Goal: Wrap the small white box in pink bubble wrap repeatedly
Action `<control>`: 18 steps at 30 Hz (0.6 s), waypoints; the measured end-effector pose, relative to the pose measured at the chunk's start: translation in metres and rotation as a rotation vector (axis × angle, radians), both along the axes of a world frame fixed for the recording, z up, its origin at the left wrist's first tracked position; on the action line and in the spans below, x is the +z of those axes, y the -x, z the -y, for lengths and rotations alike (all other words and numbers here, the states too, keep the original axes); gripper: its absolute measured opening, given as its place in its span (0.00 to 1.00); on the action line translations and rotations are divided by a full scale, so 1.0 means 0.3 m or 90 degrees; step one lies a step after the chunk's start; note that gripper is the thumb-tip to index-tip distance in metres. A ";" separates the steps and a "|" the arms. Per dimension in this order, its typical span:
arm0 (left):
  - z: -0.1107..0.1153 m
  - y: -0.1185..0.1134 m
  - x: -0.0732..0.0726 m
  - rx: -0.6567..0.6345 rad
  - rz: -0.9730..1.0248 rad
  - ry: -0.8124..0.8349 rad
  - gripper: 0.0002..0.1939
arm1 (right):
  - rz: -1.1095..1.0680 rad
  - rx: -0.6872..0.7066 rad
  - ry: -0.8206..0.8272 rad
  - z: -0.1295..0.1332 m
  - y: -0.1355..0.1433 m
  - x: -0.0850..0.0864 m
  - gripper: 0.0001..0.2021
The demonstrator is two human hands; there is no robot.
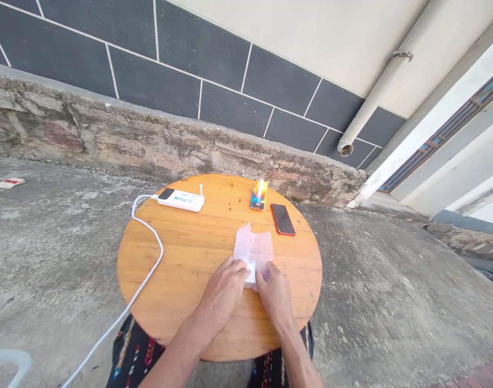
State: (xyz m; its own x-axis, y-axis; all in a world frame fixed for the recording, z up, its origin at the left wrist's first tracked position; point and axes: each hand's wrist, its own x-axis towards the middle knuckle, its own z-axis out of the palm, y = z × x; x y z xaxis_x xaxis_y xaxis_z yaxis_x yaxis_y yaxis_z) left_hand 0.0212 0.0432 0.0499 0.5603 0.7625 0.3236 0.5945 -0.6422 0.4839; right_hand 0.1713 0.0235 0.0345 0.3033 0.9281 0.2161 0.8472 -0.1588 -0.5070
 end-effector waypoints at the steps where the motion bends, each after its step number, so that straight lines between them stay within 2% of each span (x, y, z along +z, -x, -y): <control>1: 0.001 0.000 0.001 0.001 -0.003 0.001 0.15 | -0.002 0.005 0.000 0.001 0.000 0.000 0.09; 11: 0.003 -0.001 0.009 0.006 -0.019 0.005 0.16 | -0.163 0.070 -0.028 0.017 -0.004 0.015 0.07; 18: 0.000 -0.003 0.000 0.007 -0.003 -0.003 0.16 | -0.114 0.083 -0.034 0.044 0.010 0.024 0.12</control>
State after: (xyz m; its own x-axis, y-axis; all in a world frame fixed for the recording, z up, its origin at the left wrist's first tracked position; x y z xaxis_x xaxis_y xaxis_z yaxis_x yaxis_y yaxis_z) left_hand 0.0220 0.0431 0.0499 0.5536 0.7671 0.3241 0.6042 -0.6378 0.4777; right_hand 0.1683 0.0103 0.0419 0.2202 0.9504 0.2196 0.7544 -0.0233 -0.6560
